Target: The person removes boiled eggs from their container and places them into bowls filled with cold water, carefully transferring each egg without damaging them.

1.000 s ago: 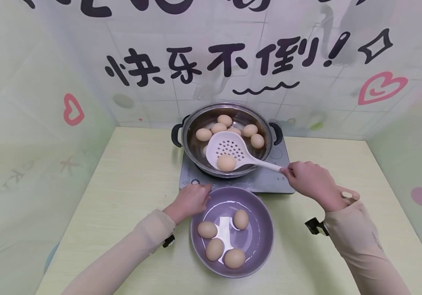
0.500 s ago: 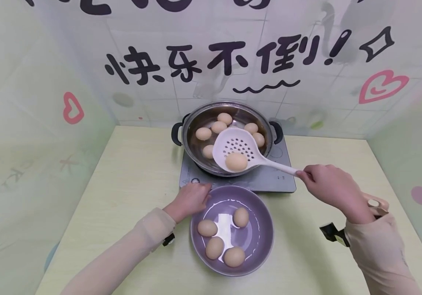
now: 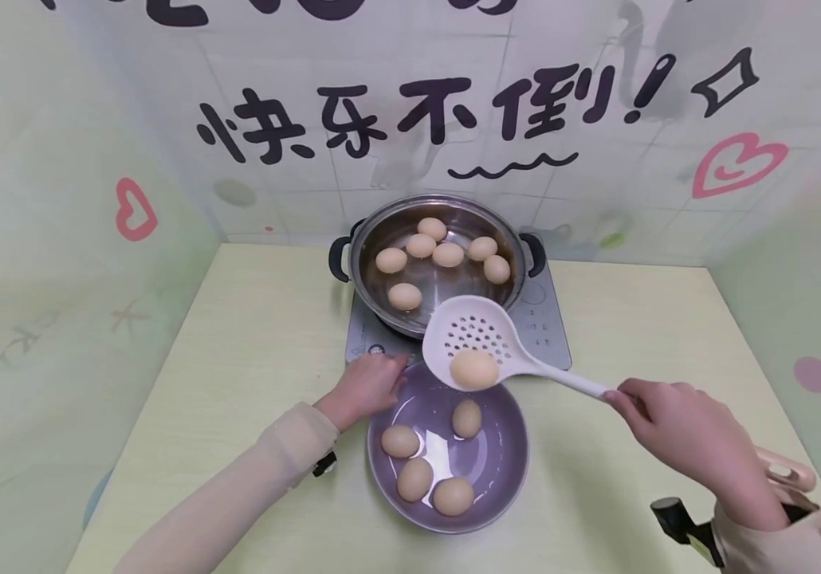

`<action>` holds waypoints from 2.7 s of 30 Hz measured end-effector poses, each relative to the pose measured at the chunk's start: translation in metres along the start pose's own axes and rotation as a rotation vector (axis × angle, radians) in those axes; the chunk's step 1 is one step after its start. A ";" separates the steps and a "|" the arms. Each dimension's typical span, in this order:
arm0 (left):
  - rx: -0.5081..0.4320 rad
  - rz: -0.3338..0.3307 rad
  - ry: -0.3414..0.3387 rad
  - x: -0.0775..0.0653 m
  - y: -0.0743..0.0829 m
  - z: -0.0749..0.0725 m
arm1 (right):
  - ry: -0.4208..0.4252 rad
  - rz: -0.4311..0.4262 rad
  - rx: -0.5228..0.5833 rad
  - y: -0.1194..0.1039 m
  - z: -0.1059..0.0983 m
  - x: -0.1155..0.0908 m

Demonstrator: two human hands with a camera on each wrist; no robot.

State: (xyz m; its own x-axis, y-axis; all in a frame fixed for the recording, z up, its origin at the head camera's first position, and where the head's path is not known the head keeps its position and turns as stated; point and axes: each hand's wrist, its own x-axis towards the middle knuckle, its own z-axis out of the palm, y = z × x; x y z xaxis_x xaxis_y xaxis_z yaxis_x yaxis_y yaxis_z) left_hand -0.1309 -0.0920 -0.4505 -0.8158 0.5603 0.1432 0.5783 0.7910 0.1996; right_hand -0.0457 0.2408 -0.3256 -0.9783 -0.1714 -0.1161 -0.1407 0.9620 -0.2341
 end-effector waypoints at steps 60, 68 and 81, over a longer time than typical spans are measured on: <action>0.004 0.013 0.007 -0.001 0.000 0.000 | 0.056 0.089 0.111 0.014 0.044 -0.024; 0.009 0.018 0.007 -0.001 -0.002 0.001 | 0.025 0.047 0.209 0.017 0.030 -0.009; 0.007 0.020 0.009 -0.001 -0.001 0.001 | 0.146 0.009 0.203 -0.006 0.020 0.056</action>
State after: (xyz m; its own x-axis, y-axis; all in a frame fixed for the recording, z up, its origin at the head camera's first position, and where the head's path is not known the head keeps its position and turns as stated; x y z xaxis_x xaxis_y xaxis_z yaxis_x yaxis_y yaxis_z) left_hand -0.1305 -0.0934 -0.4520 -0.8043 0.5736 0.1554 0.5942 0.7815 0.1902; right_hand -0.0964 0.2206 -0.3504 -0.9931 -0.1163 0.0180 -0.1129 0.8984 -0.4245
